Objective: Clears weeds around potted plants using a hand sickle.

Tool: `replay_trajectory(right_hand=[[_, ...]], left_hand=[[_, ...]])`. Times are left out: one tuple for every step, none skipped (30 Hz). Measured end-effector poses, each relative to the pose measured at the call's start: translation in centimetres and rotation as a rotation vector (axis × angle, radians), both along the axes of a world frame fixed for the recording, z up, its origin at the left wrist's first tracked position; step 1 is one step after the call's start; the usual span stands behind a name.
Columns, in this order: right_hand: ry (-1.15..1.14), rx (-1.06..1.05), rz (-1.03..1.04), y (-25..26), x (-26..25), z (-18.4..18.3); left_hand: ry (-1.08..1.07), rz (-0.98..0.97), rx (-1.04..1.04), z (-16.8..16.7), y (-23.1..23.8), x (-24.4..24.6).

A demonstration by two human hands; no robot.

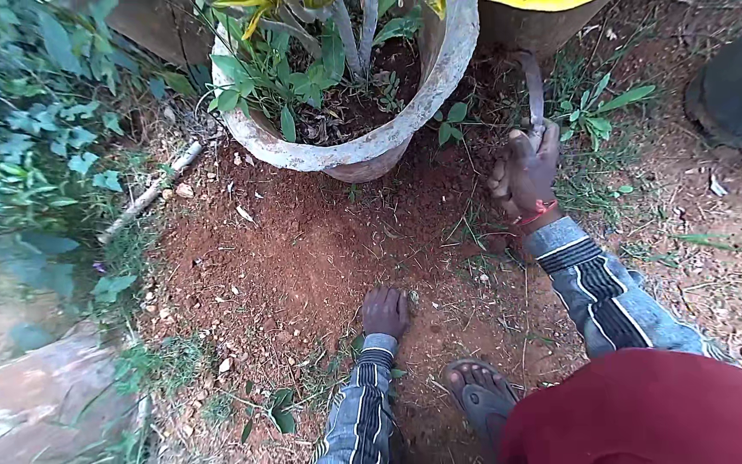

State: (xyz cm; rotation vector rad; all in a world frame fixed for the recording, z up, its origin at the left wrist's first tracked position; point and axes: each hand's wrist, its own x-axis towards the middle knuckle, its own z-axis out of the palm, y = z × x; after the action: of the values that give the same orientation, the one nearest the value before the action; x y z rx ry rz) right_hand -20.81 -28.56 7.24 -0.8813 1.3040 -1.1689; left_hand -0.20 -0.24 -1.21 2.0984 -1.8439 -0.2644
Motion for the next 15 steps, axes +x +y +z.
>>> replay_trajectory(right_hand=[[0.139, 0.021, 0.065, 0.0, 0.7, -1.5], [0.247, 0.096, 0.165, 0.5, 1.3, -2.5], [0.299, 0.207, 0.264, 1.7, 1.6, -2.8], [0.29, 0.289, 0.318, 3.5, 1.5, -2.5], [0.243, 0.341, 0.337, 5.7, 0.9, -1.8], [0.179, 0.364, 0.331, 8.1, 0.1, -1.0], [0.145, 0.373, 0.309, 10.3, -0.9, -0.5], [0.148, 0.372, 0.261, 12.2, -1.8, -0.4], [0.164, 0.36, 0.203, 13.5, -2.5, -0.4], [0.168, 0.339, 0.143, 14.2, -3.1, -0.4], [0.16, 0.312, 0.086, 14.2, -3.3, -0.2], [0.134, 0.288, 0.032, 13.7, -3.1, 0.1], [0.1, 0.268, -0.007, 12.9, -2.5, 0.4], [0.067, 0.261, -0.022, 11.7, -1.5, 0.7], [0.038, 0.276, -0.012, 10.0, 0.0, 0.7]], left_hand=[[-0.004, 0.001, 0.003, 0.0, -0.1, 0.0], [-0.01, 0.004, 0.014, 0.1, -0.1, -0.1], [-0.011, 0.007, 0.026, 0.3, -0.1, -0.1], [-0.011, 0.008, 0.03, 0.4, -0.1, -0.1], [-0.011, 0.006, 0.022, 0.6, -0.2, -0.1], [-0.019, 0.005, 0.0, 0.6, -0.4, 0.0], [-0.03, -0.001, -0.022, 0.6, -0.5, 0.1], [-0.04, -0.01, -0.038, 0.7, -0.5, 0.1], [-0.041, -0.016, -0.039, 0.7, -0.5, 0.1], [-0.042, -0.017, -0.03, 0.7, -0.4, -0.1], [-0.038, -0.017, -0.016, 0.8, -0.4, -0.1], [-0.034, -0.018, 0.008, 0.8, -0.3, -0.1], [-0.024, -0.021, 0.042, 0.9, -0.3, -0.1], [-0.024, -0.022, 0.053, 0.9, -0.3, 0.0], [-0.026, -0.023, 0.05, 0.9, -0.3, 0.0]])
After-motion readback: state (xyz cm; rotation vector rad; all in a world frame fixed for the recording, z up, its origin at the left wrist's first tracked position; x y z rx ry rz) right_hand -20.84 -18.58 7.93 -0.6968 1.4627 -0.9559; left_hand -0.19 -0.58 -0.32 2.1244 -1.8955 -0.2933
